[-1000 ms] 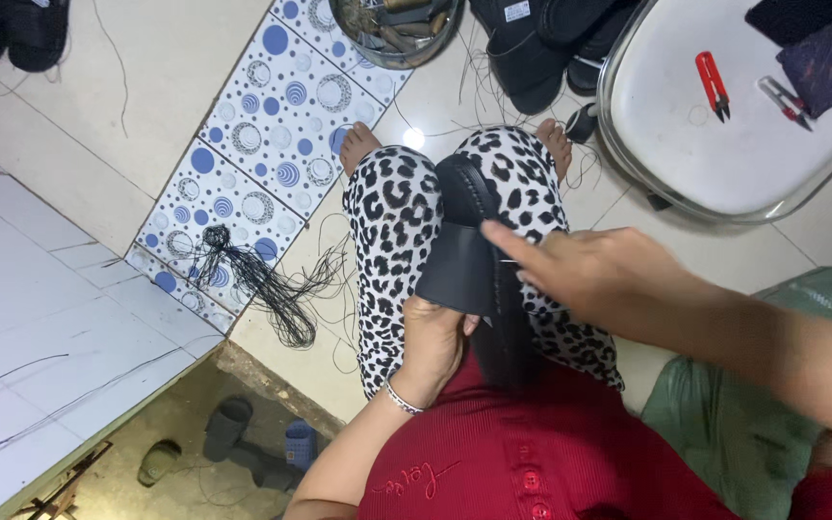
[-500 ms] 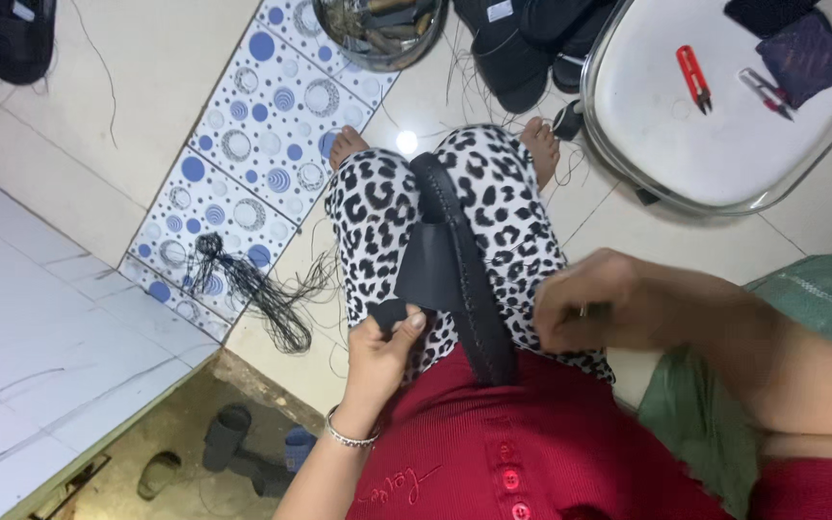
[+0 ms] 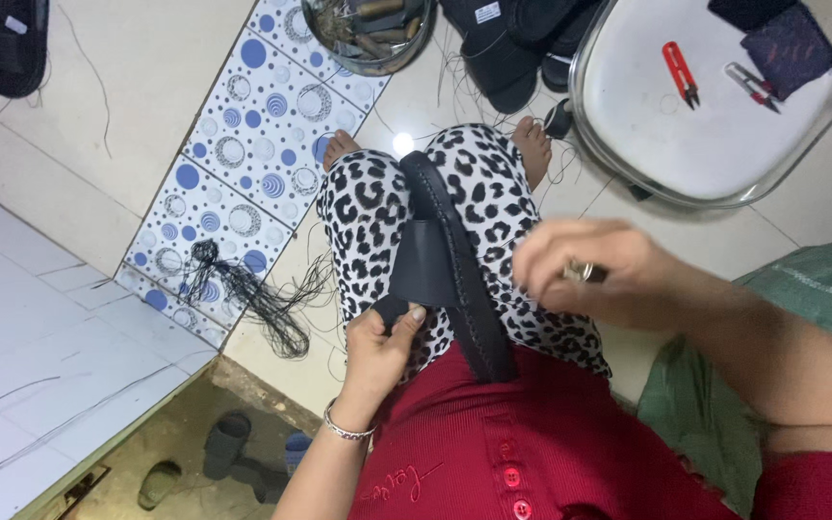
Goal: The person sits on the floor and sews a black slip-on shoe using a needle and thread. They repeatedly pull the thread through the shoe's sole and upper, tightening the stitches by hand.
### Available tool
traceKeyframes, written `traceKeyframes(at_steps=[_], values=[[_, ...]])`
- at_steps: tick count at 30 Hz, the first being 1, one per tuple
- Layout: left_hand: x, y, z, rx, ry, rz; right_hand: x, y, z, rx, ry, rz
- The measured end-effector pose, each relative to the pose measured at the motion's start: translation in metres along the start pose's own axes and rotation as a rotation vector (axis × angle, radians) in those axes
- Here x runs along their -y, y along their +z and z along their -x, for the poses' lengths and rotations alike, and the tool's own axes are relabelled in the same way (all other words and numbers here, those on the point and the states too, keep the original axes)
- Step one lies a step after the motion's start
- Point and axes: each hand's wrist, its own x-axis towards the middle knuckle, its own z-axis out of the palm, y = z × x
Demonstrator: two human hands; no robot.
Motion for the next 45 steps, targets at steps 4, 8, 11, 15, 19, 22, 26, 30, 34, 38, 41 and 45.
traceKeyframes(at_steps=[4,8,11,15,19,22,26,30,34,38,41,45], values=[[-0.008,0.003,0.001,-0.019,0.001,0.008,-0.028,0.004,-0.001,-0.135,0.093,0.325],[-0.012,0.002,0.001,-0.003,0.000,-0.014,-0.041,0.015,-0.002,-0.138,0.222,-0.014],[-0.013,-0.003,-0.002,0.003,-0.018,-0.006,-0.032,0.008,-0.007,-0.066,0.218,-0.105],[-0.008,-0.002,0.001,0.019,-0.009,-0.007,-0.010,-0.002,-0.002,-0.147,0.345,-0.037],[-0.007,0.003,-0.001,0.016,0.028,-0.009,-0.022,0.010,-0.008,-0.216,0.371,0.065],[-0.007,0.002,0.002,0.008,0.046,-0.023,-0.024,0.022,-0.012,-0.231,0.323,-0.117],[-0.005,0.000,0.000,0.019,0.050,-0.040,-0.021,0.011,-0.009,0.209,0.448,0.004],[-0.009,0.005,0.000,0.026,0.051,-0.039,0.005,0.006,-0.012,0.498,0.418,0.730],[-0.020,0.010,0.002,0.037,0.073,-0.129,-0.001,0.016,-0.018,0.392,0.215,0.589],[-0.022,0.007,0.002,0.058,0.089,-0.157,-0.017,-0.004,-0.030,0.514,0.407,0.863],[-0.024,0.008,0.000,0.039,0.113,-0.164,0.018,-0.001,-0.039,0.401,0.336,1.125],[-0.033,0.009,0.000,0.084,0.121,-0.203,-0.052,0.002,-0.013,0.215,0.280,1.021]])
